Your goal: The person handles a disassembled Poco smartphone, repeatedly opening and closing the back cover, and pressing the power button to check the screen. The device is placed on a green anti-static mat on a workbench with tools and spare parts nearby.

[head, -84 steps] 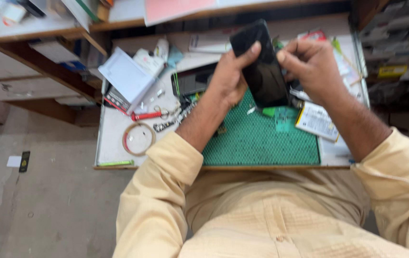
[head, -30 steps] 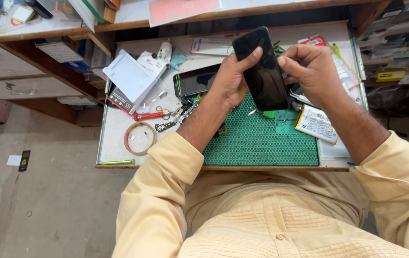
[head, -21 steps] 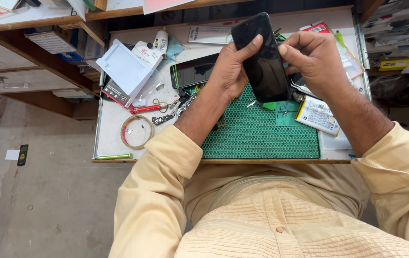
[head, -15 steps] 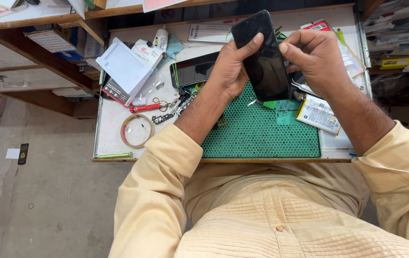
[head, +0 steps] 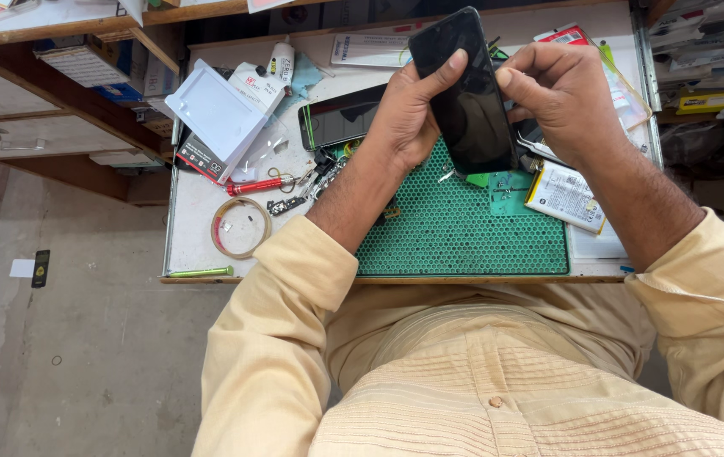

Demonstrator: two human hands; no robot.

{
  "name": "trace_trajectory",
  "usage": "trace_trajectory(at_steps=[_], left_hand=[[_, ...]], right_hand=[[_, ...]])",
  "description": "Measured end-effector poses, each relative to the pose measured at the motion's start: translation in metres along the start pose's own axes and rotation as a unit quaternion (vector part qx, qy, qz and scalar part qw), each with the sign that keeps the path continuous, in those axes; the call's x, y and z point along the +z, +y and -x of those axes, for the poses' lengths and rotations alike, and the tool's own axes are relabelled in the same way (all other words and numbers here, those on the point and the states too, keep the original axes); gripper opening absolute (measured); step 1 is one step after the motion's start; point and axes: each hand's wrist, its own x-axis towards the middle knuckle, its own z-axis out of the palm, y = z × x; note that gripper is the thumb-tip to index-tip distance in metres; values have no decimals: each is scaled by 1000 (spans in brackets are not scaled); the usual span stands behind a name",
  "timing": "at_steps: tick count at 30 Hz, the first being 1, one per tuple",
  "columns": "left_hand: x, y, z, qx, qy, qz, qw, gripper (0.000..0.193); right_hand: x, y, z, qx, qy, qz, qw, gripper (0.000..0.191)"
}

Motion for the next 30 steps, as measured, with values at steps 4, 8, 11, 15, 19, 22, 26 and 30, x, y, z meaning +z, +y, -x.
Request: trace_trajectory(at_steps=[4,8,11,15,19,22,26,30], left_hand=[[0,2,0,2,0,0,1000,37],[-3,3,1,0,-2,7,1000,36],[-4,1,1,4,-3,3,1000,35],[-4,-1,0,2,-4,11,1000,36],[-4,0,0,-1,-3,3,1000,36],[-4,0,0,-1,-5,1,1000,36],[-5,0,0,0,-10,3,1000,37],[-6,0,0,1,1,-12,1000,36]], right_hand=[[-1,-1,0,-1,2,11,1000,13],[2,3,-2,-4,5,23,1000,13],[3,6,-1,0,1,-9,1000,12],[1,7,0,-1,7,11,1000,12],[1,8,0,-1,8,18,1000,12],[1,8,0,-2,6,19,1000,12],[1,9,-1,-1,7,17,1000,12],[0,10,-2,-8,-2,11,1000,12]])
